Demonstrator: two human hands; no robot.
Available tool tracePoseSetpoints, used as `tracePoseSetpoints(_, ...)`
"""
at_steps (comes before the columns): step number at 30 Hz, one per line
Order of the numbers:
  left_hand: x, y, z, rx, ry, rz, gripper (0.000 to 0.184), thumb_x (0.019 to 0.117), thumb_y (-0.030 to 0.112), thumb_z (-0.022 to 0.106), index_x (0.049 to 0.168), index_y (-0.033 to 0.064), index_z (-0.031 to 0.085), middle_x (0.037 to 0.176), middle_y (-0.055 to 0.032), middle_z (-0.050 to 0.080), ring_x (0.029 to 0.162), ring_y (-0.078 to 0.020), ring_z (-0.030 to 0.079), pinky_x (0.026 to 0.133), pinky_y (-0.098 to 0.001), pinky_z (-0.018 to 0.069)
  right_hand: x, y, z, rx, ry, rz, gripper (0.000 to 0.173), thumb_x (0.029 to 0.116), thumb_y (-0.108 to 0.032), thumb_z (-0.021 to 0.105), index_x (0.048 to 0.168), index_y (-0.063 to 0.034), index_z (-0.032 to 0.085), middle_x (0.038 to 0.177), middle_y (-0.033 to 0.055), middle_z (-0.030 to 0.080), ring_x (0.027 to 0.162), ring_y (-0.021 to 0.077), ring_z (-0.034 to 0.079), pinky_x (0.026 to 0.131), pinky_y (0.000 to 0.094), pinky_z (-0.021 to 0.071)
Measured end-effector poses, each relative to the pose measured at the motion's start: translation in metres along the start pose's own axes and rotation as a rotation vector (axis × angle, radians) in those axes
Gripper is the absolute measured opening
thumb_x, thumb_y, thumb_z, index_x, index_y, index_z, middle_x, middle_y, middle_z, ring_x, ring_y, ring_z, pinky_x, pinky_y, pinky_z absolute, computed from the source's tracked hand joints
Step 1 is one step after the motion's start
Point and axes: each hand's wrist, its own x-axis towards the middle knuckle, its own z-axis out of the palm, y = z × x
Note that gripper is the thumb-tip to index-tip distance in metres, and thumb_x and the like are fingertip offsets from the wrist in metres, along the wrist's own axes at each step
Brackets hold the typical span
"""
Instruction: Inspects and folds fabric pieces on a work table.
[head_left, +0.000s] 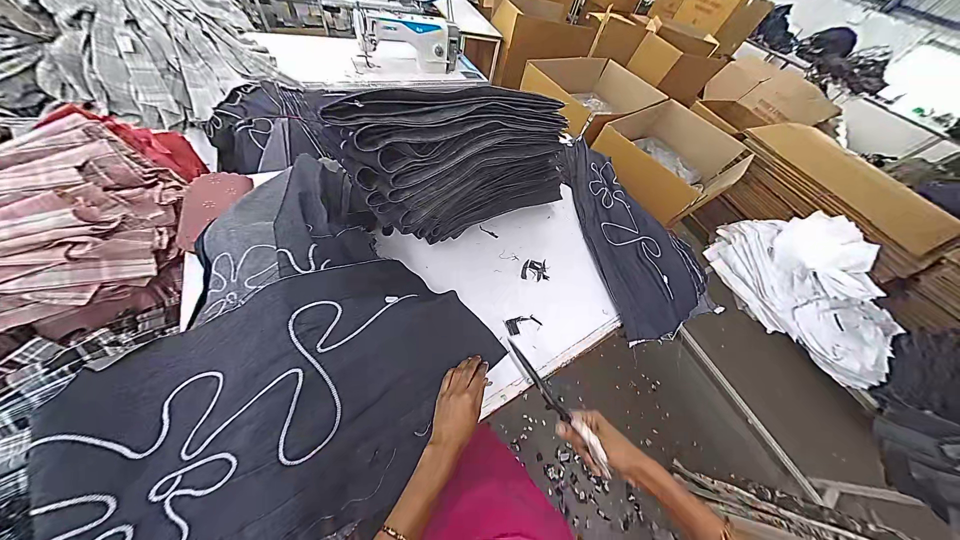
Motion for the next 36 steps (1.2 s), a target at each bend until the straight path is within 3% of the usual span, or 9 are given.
tracePoseSetpoints(4,0.005,-0.001,0.005,0.018,0.064,0.029,0.021,0.0947,0.013,0.064,0.106,0.0050,0.079,0.116,-0.0143,0.074,0.111,-0.0377,0.070,0.095,-0.0557,0.0534,-0.001,0.034,0.010,0.158,-0.032,0.121,0.028,0.1062,-0.036,0.053,0.086,-0.0162,0.054,0.057,-0.0090,0.048,0.045,0.0015,0.047,0.045,0.0167,0.0411)
tracePoseSetpoints(10,0.004,-0.004,0.005,-0.005,0.089,0.055,0.020,0.0936,0.015,0.064,0.102,0.0075,0.081,0.114,-0.0138,0.075,0.110,-0.0373,0.070,0.094,-0.0560,0.0529,0.037,-0.002,0.005,-0.005,-0.077,0.093,0.028,0.1066,-0.041,0.052,0.096,-0.0148,0.052,0.062,-0.0093,0.045,0.050,0.0018,0.047,0.052,0.0181,0.0438)
tracePoseSetpoints(15,0.003,-0.004,0.004,-0.022,0.069,0.044,0.020,0.0948,0.016,0.064,0.102,0.0087,0.081,0.116,-0.0129,0.075,0.111,-0.0366,0.070,0.095,-0.0559,0.0526,0.039,0.002,0.004,-0.053,0.001,0.043,0.029,0.1004,-0.037,0.066,0.086,-0.0126,0.058,0.057,-0.0077,0.051,0.046,0.0027,0.050,0.048,0.0197,0.0444)
tracePoseSetpoints(21,0.002,-0.005,0.005,-0.042,0.078,0.052,0.019,0.0944,0.014,0.064,0.101,0.0082,0.081,0.115,-0.0133,0.075,0.110,-0.0366,0.070,0.095,-0.0552,0.0532,0.037,0.007,0.017,-0.019,0.052,0.041,0.031,0.1002,-0.035,0.067,0.081,-0.0111,0.060,0.055,-0.0060,0.055,0.045,0.0041,0.053,0.046,0.0208,0.0464)
tracePoseSetpoints(26,0.001,0.004,-0.007,-0.052,-0.034,-0.015,0.020,0.0983,0.011,0.062,0.107,0.0069,0.080,0.124,-0.0149,0.072,0.119,-0.0374,0.067,0.101,-0.0575,0.0500,0.046,-0.011,0.014,-0.036,0.103,-0.017,0.029,0.1038,-0.031,0.061,0.092,-0.0049,0.065,0.061,-0.0032,0.060,0.049,0.0069,0.058,0.050,0.0242,0.0516)
tracePoseSetpoints(29,-0.022,0.021,-0.024,-0.146,0.077,-0.180,0.021,0.0951,0.009,0.064,0.108,0.0035,0.079,0.126,-0.0178,0.071,0.120,-0.0392,0.066,0.105,-0.0575,0.0487,0.072,-0.053,-0.005,-0.472,0.223,-0.040,0.034,0.1017,-0.035,0.064,0.100,-0.0015,0.069,0.071,0.0055,0.067,0.060,0.0152,0.064,0.061,0.0345,0.0555)
tracePoseSetpoints(32,-0.064,0.047,-0.053,-0.585,0.296,-0.683,0.031,0.0964,0.007,0.062,0.121,-0.0117,0.065,0.119,-0.0223,0.070,0.109,-0.0284,0.069,0.096,-0.0431,0.0557,0.108,-0.086,-0.014,-0.868,0.436,-0.198,0.035,0.0979,-0.022,0.065,0.120,0.0046,0.068,0.106,0.0261,0.070,0.101,0.0396,0.068,0.092,0.0571,0.0520)
tracePoseSetpoints(34,-0.088,0.054,-0.072,-0.871,0.448,-1.038,0.044,0.1007,0.005,0.057,0.139,-0.0143,0.047,0.119,-0.0241,0.066,0.097,-0.0200,0.068,0.085,-0.0350,0.0561,0.131,-0.093,-0.019,-0.983,0.512,-0.270,0.048,0.1025,-0.020,0.059,0.144,0.0026,0.054,0.137,0.0298,0.058,0.127,0.0432,0.058,0.109,0.0535,0.0453)
tracePoseSetpoints(36,-0.098,0.054,-0.086,-1.058,0.584,-1.232,0.043,0.1050,0.005,0.050,0.144,-0.0096,0.040,0.115,-0.0172,0.066,0.086,-0.0113,0.068,0.074,-0.0259,0.0561,0.146,-0.094,-0.021,-1.025,0.556,-0.327,0.051,0.1038,-0.016,0.055,0.151,0.0004,0.047,0.148,0.0292,0.049,0.136,0.0436,0.051,0.113,0.0503,0.0430)
